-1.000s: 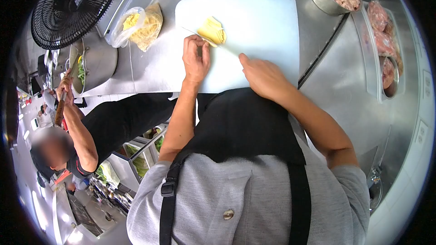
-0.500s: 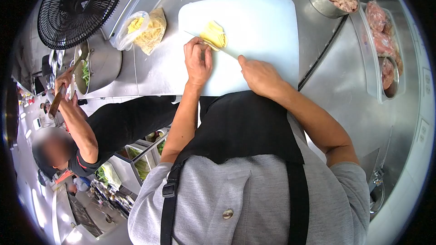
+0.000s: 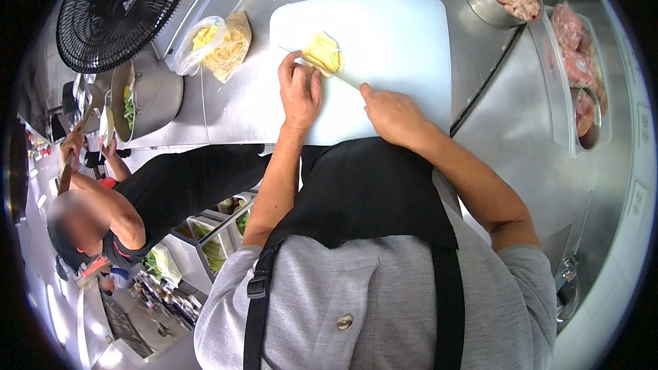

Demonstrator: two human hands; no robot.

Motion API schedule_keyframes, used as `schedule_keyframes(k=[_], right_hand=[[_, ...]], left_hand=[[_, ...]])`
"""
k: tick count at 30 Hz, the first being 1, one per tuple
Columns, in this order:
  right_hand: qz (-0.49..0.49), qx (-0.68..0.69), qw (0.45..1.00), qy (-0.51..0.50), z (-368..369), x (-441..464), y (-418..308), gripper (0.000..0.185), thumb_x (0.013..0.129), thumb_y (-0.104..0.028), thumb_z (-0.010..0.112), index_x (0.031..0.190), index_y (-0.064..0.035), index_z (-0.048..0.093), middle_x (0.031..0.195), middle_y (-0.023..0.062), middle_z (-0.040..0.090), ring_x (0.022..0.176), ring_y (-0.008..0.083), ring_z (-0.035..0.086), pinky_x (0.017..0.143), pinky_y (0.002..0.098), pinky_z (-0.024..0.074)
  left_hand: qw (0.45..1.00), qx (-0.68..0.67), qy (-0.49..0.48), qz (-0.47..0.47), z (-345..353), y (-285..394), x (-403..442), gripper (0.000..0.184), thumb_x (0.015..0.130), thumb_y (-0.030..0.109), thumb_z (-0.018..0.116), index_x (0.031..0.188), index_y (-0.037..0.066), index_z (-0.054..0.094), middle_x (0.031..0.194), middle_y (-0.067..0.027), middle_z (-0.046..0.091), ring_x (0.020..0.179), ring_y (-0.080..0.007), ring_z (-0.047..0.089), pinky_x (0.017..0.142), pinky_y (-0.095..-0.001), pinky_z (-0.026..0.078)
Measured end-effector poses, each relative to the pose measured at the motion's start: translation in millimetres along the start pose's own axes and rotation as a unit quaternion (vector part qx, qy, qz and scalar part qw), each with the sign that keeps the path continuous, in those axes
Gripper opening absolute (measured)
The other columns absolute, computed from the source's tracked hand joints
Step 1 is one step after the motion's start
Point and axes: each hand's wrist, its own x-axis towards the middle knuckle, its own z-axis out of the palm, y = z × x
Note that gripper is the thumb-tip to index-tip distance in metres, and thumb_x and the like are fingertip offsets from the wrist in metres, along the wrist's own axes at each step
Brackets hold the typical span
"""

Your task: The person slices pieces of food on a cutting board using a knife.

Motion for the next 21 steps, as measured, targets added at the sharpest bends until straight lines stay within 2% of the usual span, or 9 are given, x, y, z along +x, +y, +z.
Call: schedule_keyframes(k=[3,9,15,18,21], right_hand=[[0.004,0.008,1.000,-0.001,-3,-1,-1,0.023,0.107,-0.015,0.061,0.117,0.0023,0.051,0.087,0.0252,0.071,0.086,0.0474,0.070,0.077,0.0583,0.0527],[0.010,0.012,1.000,-0.003,-14,-6,-5,0.023,0.108,-0.017,0.061,0.115,0.0026,0.051,0.086,0.0258,0.070,0.086,0.0483,0.069,0.077,0.0589,0.0515],[0.003,0.018,1.000,0.007,-20,-15,-6,0.024,0.108,-0.018,0.061,0.115,0.0027,0.051,0.086,0.0262,0.070,0.085,0.0493,0.068,0.076,0.0595,0.0504],[-0.004,0.010,1.000,0.004,-13,-9,1,0.024,0.108,-0.017,0.061,0.115,0.0024,0.050,0.087,0.0257,0.070,0.085,0.0490,0.068,0.076,0.0595,0.0504],[-0.009,0.004,1.000,-0.007,-7,1,6,0.023,0.108,-0.017,0.061,0.116,0.0019,0.050,0.087,0.0251,0.070,0.086,0.0484,0.069,0.076,0.0594,0.0508]], left_hand=[[0.999,0.010,0.011,0.030,-1,-1,1,0.020,0.088,-0.006,0.075,0.100,0.000,0.061,0.112,-0.0192,0.065,0.104,-0.0371,0.064,0.092,-0.0454,0.054],[0.999,-0.010,-0.003,0.034,0,-8,-1,0.021,0.087,-0.003,0.075,0.102,0.003,0.061,0.111,-0.0190,0.064,0.101,-0.0386,0.061,0.087,-0.0471,0.053],[1.000,-0.014,-0.006,0.027,0,-8,-1,0.021,0.087,-0.005,0.074,0.101,0.003,0.060,0.112,-0.0191,0.064,0.100,-0.0391,0.062,0.087,-0.0473,0.053],[0.999,-0.016,-0.005,0.028,-1,-7,0,0.021,0.087,-0.006,0.075,0.100,0.001,0.060,0.110,-0.0182,0.063,0.104,-0.0373,0.062,0.090,-0.0456,0.052],[0.999,-0.002,0.008,0.031,-1,-4,0,0.019,0.087,-0.006,0.075,0.099,0.001,0.061,0.114,-0.0183,0.064,0.108,-0.0372,0.062,0.091,-0.0451,0.052]])
